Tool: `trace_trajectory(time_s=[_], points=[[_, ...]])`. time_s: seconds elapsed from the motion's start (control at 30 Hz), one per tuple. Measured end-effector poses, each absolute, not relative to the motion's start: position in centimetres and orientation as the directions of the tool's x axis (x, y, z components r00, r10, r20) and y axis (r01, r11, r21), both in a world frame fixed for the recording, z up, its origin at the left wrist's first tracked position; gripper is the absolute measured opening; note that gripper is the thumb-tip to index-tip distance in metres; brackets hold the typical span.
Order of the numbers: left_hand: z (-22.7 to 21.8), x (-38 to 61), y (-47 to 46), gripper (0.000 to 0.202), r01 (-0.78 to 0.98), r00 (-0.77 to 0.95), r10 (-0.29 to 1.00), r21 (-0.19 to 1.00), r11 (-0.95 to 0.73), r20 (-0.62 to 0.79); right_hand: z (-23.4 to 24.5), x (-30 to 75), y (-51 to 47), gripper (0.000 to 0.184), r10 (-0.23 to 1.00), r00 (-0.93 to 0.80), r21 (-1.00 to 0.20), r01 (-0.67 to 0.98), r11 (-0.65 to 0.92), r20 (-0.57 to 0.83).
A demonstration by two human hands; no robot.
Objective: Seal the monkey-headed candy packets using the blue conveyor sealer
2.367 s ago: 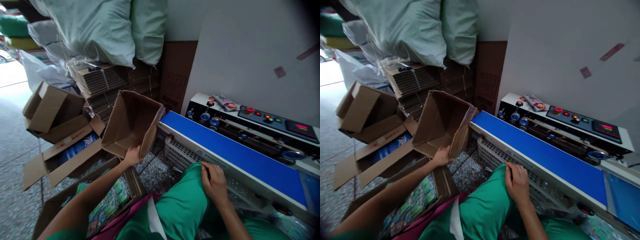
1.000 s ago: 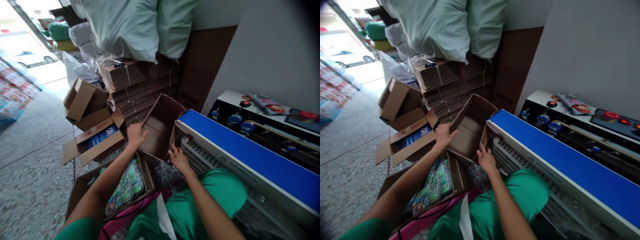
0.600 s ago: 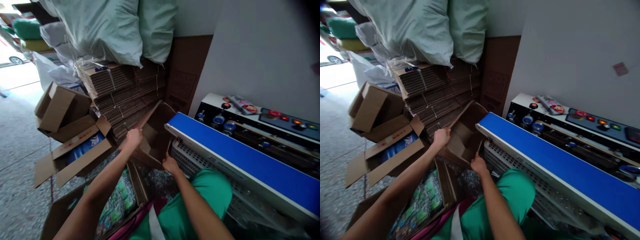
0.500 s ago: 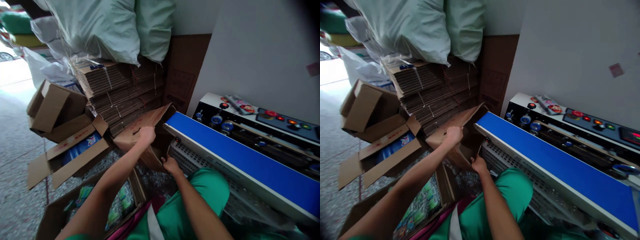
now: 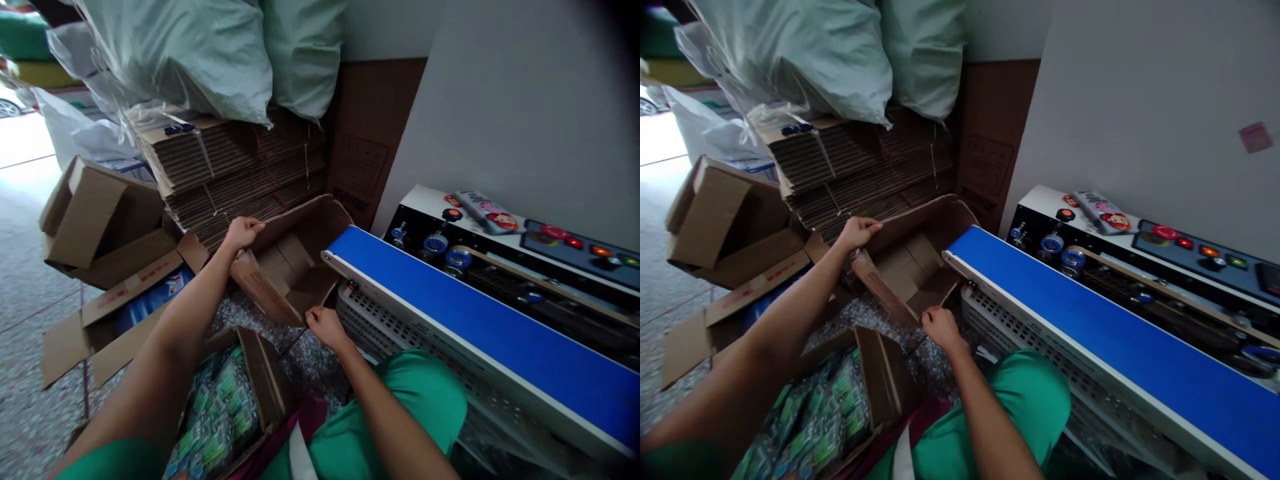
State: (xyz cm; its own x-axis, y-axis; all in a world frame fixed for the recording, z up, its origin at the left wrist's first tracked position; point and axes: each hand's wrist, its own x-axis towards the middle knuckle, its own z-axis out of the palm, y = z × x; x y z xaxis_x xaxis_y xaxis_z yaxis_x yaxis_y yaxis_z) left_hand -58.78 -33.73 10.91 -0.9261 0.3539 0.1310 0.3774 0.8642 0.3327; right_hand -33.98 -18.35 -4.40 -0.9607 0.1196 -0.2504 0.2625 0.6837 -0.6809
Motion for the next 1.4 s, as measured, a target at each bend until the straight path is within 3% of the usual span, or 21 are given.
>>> trace_trajectory(time_s=[0.1,0.2,0.3,0.4,0.57,0.63,0.77,0.9,1.03,1.2,1.3,1.4], points=[[11.1,-59.4,-32.7,0.039,0.393,-0.919,0.374,0.341,0.854,0.120,-4.7,-34.5,-17.4,0.044,0.281,-0.915,-0.633,0.404,0.661,-0.290],[10.2,-57.8,-32.2,0.040,0.398,-0.917,0.381,0.347,0.849,0.119,-5.8,-34.7,-16.4,0.062,0.437,-0.799,-0.588,0.601,0.542,-0.413],[8.6,-54.8,-32.7,0.044,0.376,-0.925,0.369,0.369,0.850,0.093,-7.4,-34.7,-16.5,0.045,0.355,-0.764,-0.588,0.642,0.492,-0.538],[7.0,-52.4,-34.6,0.046,0.311,-0.943,0.333,0.401,0.862,0.017,-8.2,-34.6,-17.4,0.030,0.297,-0.769,-0.591,0.630,0.504,-0.567],[6.9,-53.2,-40.4,0.035,0.143,-0.960,0.243,0.505,0.851,-0.139,-7.1,-34.4,-19.4,0.029,0.356,-0.826,-0.575,0.561,0.596,-0.437],[7.8,-54.9,-42.6,0.041,0.085,-0.952,0.235,0.570,0.817,-0.195,-6.4,-34.6,-20.2,0.032,0.378,-0.834,-0.564,0.551,0.616,-0.402],[9.0,-57.7,-44.2,0.047,0.029,-0.917,0.285,0.665,0.747,-0.279,-5.7,-35.2,-21.2,0.034,0.413,-0.820,-0.537,0.572,0.620,-0.396],[7.9,-57.7,-42.6,0.037,0.022,-0.874,0.347,0.686,0.727,-0.341,-5.2,-34.1,-20.6,0.030,0.410,-0.819,-0.520,0.572,0.634,-0.401],[5.6,-56.8,-42.2,0.034,0.002,-0.869,0.333,0.671,0.741,-0.366,-4.6,-32.3,-20.1,0.029,0.414,-0.823,-0.502,0.566,0.654,-0.389],[3.9,-59.6,-43.3,0.031,0.016,-0.940,0.207,0.569,0.822,-0.272,-4.5,-32.9,-21.6,0.028,0.429,-0.844,-0.541,0.536,0.648,-0.322],[4.1,-62.6,-42.7,0.030,0.013,-0.985,0.088,0.447,0.895,-0.147,-5.0,-34.1,-22.1,0.036,0.430,-0.840,-0.641,0.534,0.551,-0.331],[4.6,-64.3,-41.4,0.048,-0.041,-0.999,-0.035,0.335,0.941,-0.023,-5.6,-35.1,-21.5,0.053,0.395,-0.825,-0.752,0.546,0.370,-0.404]])
